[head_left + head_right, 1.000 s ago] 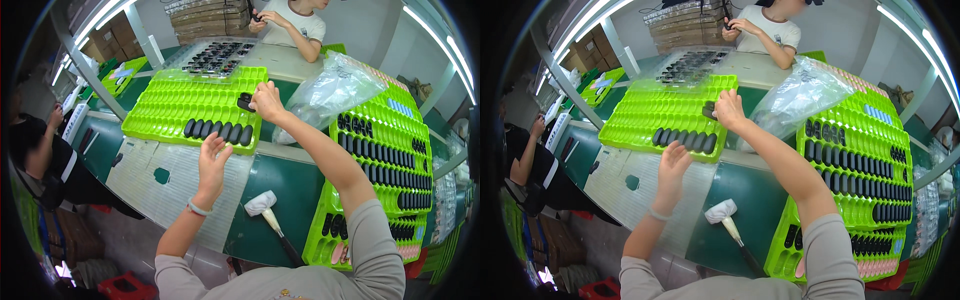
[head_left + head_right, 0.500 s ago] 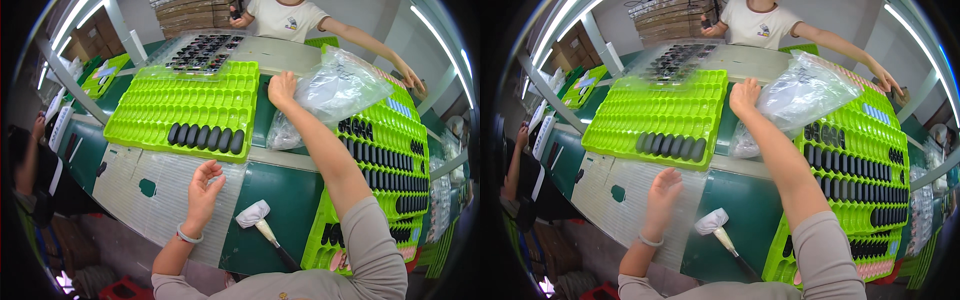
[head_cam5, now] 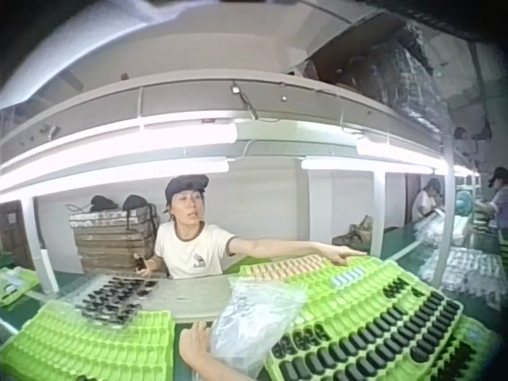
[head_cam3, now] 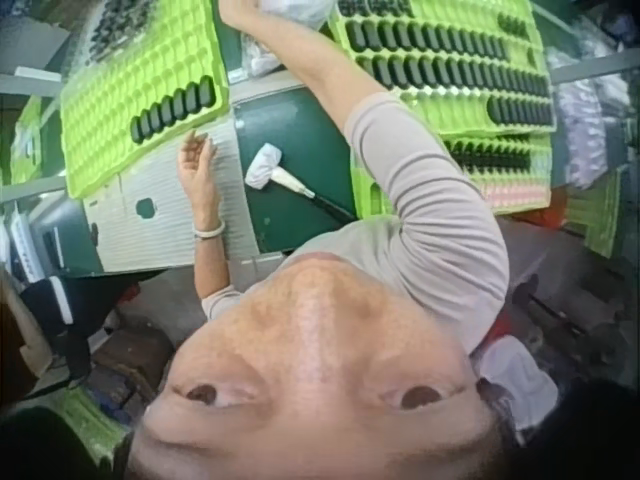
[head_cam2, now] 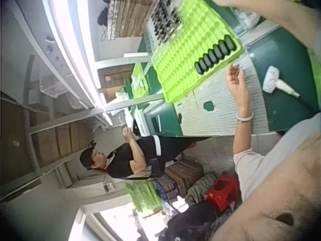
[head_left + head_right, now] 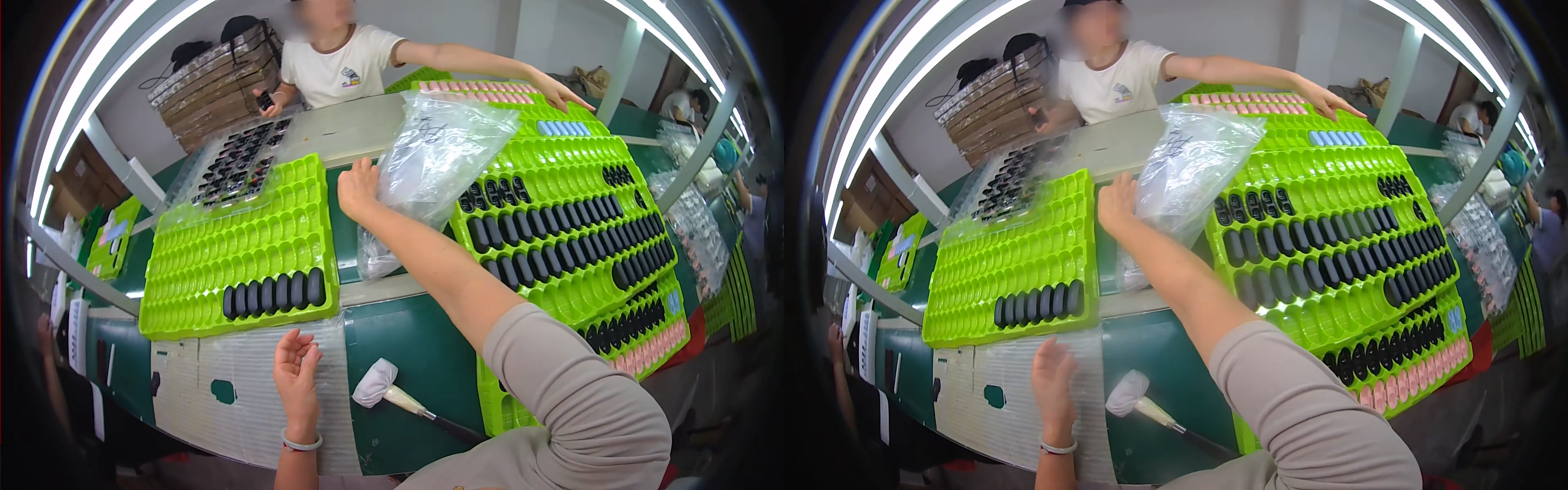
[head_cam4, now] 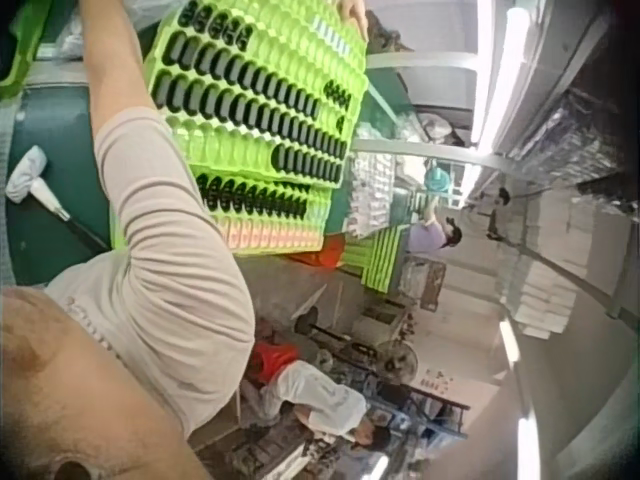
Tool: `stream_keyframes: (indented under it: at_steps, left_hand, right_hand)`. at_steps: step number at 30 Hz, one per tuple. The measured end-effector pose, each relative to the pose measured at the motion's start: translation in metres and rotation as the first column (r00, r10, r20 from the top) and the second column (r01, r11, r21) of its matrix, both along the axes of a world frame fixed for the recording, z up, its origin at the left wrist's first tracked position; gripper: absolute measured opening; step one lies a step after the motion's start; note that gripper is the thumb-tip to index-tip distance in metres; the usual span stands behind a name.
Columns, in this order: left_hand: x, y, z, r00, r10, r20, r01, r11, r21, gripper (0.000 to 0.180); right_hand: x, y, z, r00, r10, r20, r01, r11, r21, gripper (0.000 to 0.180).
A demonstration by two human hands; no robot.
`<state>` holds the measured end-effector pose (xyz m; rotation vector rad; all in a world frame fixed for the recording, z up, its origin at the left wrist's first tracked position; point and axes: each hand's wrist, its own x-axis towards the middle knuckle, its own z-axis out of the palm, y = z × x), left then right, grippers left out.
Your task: The person assembles small black electronic devices, likely wireless earbuds, by hand. They pick up the device halves from a green tray, insert small metal components, and place the assembled units back into the tray. The person also handles a plastic bag containing additional components.
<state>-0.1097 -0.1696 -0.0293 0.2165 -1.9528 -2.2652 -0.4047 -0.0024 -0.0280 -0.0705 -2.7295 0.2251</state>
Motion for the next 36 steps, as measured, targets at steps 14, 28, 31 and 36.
stream_keyframes:
  at_steps: [14,28,31,36]
  left_hand:
    - [0.005,0.004,0.001,0.995,-0.076,-0.072,0.058,0.973,-0.221,0.034]
    - [0.017,0.107,0.078,0.798,-0.387,-0.462,-0.032,0.739,-0.673,0.022]
    - [0.016,0.225,0.119,0.483,-0.784,-0.389,0.05,0.469,-0.882,0.031]
    - [0.034,0.526,0.129,-0.393,-0.907,-0.153,-0.035,0.181,-0.983,0.028]
  right_hand:
    - [0.024,-0.056,0.012,0.808,0.414,-0.419,-0.479,0.876,-0.058,0.015]
    - [0.415,0.485,0.092,0.971,-0.224,-0.087,0.219,0.974,-0.066,0.026]
    - [0.512,0.613,0.051,0.792,-0.592,0.151,0.595,0.803,0.031,0.03]
    - [0.593,0.676,-0.005,0.768,-0.64,-0.018,0.612,0.742,-0.273,0.026]
